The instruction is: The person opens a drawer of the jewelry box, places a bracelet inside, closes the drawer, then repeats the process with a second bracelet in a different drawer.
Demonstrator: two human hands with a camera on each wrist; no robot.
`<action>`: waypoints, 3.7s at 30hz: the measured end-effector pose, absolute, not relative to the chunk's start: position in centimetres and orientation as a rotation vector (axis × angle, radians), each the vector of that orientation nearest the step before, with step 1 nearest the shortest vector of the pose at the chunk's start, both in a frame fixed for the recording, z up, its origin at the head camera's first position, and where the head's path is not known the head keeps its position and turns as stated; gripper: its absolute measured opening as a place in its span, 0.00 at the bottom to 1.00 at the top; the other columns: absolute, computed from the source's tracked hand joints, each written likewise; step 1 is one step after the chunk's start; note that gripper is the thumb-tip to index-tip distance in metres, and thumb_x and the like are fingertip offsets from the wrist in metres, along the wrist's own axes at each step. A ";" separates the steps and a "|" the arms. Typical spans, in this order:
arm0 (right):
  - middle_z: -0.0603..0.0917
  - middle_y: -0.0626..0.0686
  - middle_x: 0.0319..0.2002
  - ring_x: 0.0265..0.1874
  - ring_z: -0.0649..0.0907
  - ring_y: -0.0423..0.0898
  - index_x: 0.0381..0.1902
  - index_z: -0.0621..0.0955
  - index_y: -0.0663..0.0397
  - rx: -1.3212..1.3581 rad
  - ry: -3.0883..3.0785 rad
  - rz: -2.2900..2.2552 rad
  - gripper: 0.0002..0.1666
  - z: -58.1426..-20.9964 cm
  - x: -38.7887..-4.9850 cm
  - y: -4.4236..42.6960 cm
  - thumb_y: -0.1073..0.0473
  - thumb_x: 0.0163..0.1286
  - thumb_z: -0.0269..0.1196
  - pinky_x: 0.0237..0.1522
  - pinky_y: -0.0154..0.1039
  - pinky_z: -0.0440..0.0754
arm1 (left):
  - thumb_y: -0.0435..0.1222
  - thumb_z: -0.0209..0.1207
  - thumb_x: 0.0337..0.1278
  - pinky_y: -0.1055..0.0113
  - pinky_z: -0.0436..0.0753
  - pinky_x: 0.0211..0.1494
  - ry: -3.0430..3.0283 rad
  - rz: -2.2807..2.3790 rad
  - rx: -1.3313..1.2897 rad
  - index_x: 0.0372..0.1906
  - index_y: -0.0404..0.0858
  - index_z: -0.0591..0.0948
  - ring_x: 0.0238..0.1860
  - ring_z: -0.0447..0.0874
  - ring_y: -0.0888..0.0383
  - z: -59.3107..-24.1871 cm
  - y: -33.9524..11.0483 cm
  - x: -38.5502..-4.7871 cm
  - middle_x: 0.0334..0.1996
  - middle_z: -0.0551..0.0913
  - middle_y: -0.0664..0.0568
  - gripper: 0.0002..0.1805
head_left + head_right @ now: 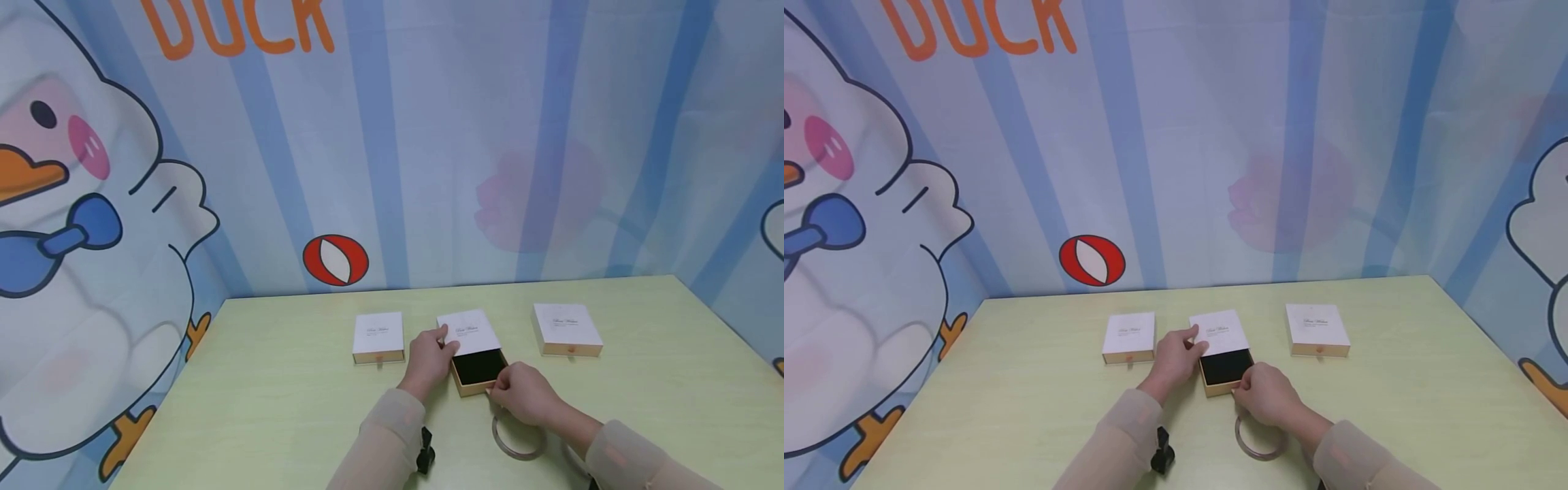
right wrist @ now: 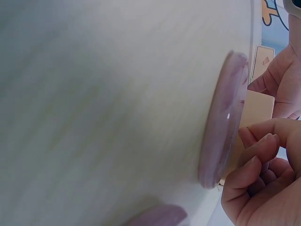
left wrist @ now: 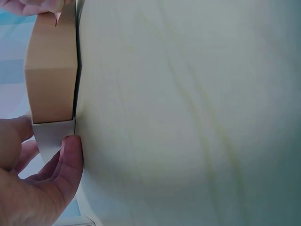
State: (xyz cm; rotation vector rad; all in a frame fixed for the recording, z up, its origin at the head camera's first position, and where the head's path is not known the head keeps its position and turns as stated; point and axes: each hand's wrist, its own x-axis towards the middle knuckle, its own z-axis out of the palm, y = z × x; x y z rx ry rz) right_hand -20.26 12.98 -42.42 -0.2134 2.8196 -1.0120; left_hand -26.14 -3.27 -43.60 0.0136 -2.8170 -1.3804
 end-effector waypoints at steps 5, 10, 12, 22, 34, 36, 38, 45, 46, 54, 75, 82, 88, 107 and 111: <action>0.75 0.45 0.14 0.19 0.72 0.41 0.13 0.78 0.55 -0.205 2.819 -1.005 0.15 -42.5 -20.2 13.0 0.63 0.60 0.64 0.19 0.31 0.65 | 0.39 0.58 0.62 0.67 0.75 0.45 -2.814 -1.391 0.007 0.62 0.38 0.73 0.43 0.75 0.59 -43.5 -3.3 -26.0 0.61 0.76 0.51 0.24; 0.75 0.45 0.14 0.20 0.72 0.41 0.13 0.79 0.55 -0.197 2.811 -1.004 0.15 -42.5 -20.2 13.1 0.63 0.60 0.63 0.19 0.31 0.65 | 0.39 0.58 0.62 0.68 0.75 0.43 -2.813 -1.402 0.005 0.62 0.37 0.73 0.43 0.74 0.58 -43.4 -3.4 -26.0 0.62 0.75 0.51 0.24; 0.75 0.45 0.15 0.20 0.72 0.41 0.13 0.79 0.55 -0.200 2.812 -1.002 0.15 -42.5 -20.2 13.1 0.63 0.60 0.63 0.19 0.31 0.65 | 0.39 0.58 0.62 0.68 0.74 0.43 -2.813 -1.404 0.008 0.62 0.37 0.73 0.42 0.74 0.58 -43.4 -3.3 -26.0 0.62 0.75 0.51 0.24; 0.75 0.45 0.14 0.20 0.72 0.41 0.12 0.78 0.54 -0.217 2.828 -1.005 0.16 -42.6 -20.1 13.2 0.62 0.59 0.64 0.19 0.31 0.65 | 0.40 0.58 0.62 0.68 0.74 0.44 -2.820 -1.390 0.001 0.62 0.37 0.73 0.45 0.74 0.58 -43.4 -3.3 -26.1 0.62 0.75 0.52 0.24; 0.75 0.45 0.15 0.20 0.72 0.41 0.12 0.78 0.54 -0.228 2.819 -1.011 0.15 -42.5 -19.9 13.3 0.63 0.58 0.63 0.19 0.31 0.65 | 0.40 0.58 0.63 0.67 0.75 0.44 -2.818 -1.385 -0.003 0.62 0.38 0.74 0.44 0.75 0.59 -43.5 -3.4 -26.1 0.61 0.76 0.51 0.24; 0.75 0.45 0.15 0.20 0.72 0.41 0.12 0.78 0.54 -0.230 2.819 -1.011 0.15 -42.5 -19.9 13.3 0.63 0.58 0.63 0.19 0.31 0.65 | 0.40 0.58 0.63 0.68 0.75 0.43 -2.820 -1.389 -0.001 0.62 0.38 0.73 0.44 0.75 0.59 -43.4 -3.3 -26.1 0.61 0.76 0.51 0.24; 0.75 0.45 0.15 0.20 0.72 0.41 0.12 0.78 0.55 -0.233 2.817 -1.014 0.15 -42.4 -19.8 13.3 0.63 0.58 0.63 0.18 0.31 0.65 | 0.40 0.58 0.63 0.68 0.75 0.44 -2.821 -1.395 0.003 0.62 0.38 0.73 0.45 0.75 0.59 -43.4 -3.3 -26.1 0.62 0.76 0.51 0.24; 0.75 0.45 0.16 0.20 0.72 0.41 0.13 0.78 0.55 -0.215 2.813 -1.007 0.14 -42.3 -19.6 13.3 0.64 0.58 0.63 0.18 0.31 0.65 | 0.40 0.58 0.63 0.66 0.76 0.47 -2.816 -1.392 0.000 0.62 0.38 0.74 0.46 0.76 0.59 -43.4 -3.3 -26.1 0.61 0.76 0.51 0.24; 0.75 0.45 0.16 0.20 0.71 0.41 0.13 0.78 0.55 -0.207 2.811 -1.007 0.15 -42.3 -19.6 13.3 0.64 0.58 0.63 0.18 0.31 0.65 | 0.40 0.58 0.63 0.66 0.76 0.47 -2.816 -1.394 0.001 0.62 0.38 0.74 0.46 0.76 0.59 -43.4 -3.3 -26.1 0.61 0.76 0.51 0.24; 0.74 0.44 0.15 0.19 0.71 0.40 0.12 0.78 0.56 -0.252 2.829 -1.026 0.15 -42.4 -19.4 13.4 0.63 0.59 0.63 0.17 0.30 0.63 | 0.39 0.58 0.63 0.66 0.75 0.48 -2.821 -1.404 0.015 0.62 0.38 0.73 0.46 0.75 0.59 -43.5 -3.3 -26.1 0.62 0.75 0.52 0.24; 0.74 0.45 0.15 0.18 0.71 0.40 0.13 0.78 0.55 -0.200 2.819 -1.000 0.15 -42.4 -19.2 13.2 0.63 0.58 0.63 0.17 0.30 0.64 | 0.39 0.57 0.63 0.61 0.75 0.57 -2.830 -1.412 0.025 0.63 0.38 0.73 0.53 0.74 0.60 -43.3 -3.3 -26.0 0.63 0.74 0.52 0.24; 0.74 0.45 0.15 0.18 0.71 0.40 0.13 0.78 0.55 -0.213 2.821 -1.001 0.15 -42.3 -19.2 13.3 0.63 0.59 0.63 0.17 0.31 0.64 | 0.39 0.57 0.64 0.60 0.74 0.60 -2.830 -1.434 0.037 0.64 0.39 0.72 0.55 0.73 0.60 -43.2 -3.3 -26.1 0.64 0.74 0.52 0.24; 0.74 0.45 0.15 0.18 0.71 0.41 0.13 0.78 0.55 -0.227 2.832 -1.003 0.15 -42.3 -19.1 13.3 0.63 0.58 0.64 0.17 0.31 0.63 | 0.40 0.57 0.64 0.61 0.74 0.59 -2.831 -1.442 0.041 0.64 0.39 0.72 0.55 0.73 0.59 -43.3 -3.3 -26.1 0.64 0.73 0.52 0.24; 0.77 0.45 0.16 0.21 0.72 0.41 0.15 0.82 0.53 -0.178 2.799 -0.955 0.13 -41.9 -19.1 13.5 0.60 0.58 0.66 0.19 0.32 0.66 | 0.39 0.57 0.63 0.63 0.74 0.56 -2.832 -1.439 0.037 0.63 0.38 0.72 0.53 0.73 0.59 -43.2 -3.2 -26.0 0.64 0.73 0.53 0.24; 0.80 0.45 0.19 0.23 0.73 0.41 0.19 0.84 0.52 -0.212 2.781 -0.941 0.09 -41.6 -19.1 13.7 0.60 0.58 0.66 0.21 0.33 0.68 | 0.39 0.57 0.63 0.64 0.74 0.52 -2.824 -1.442 0.035 0.63 0.38 0.72 0.51 0.73 0.58 -43.2 -3.3 -26.0 0.64 0.73 0.53 0.24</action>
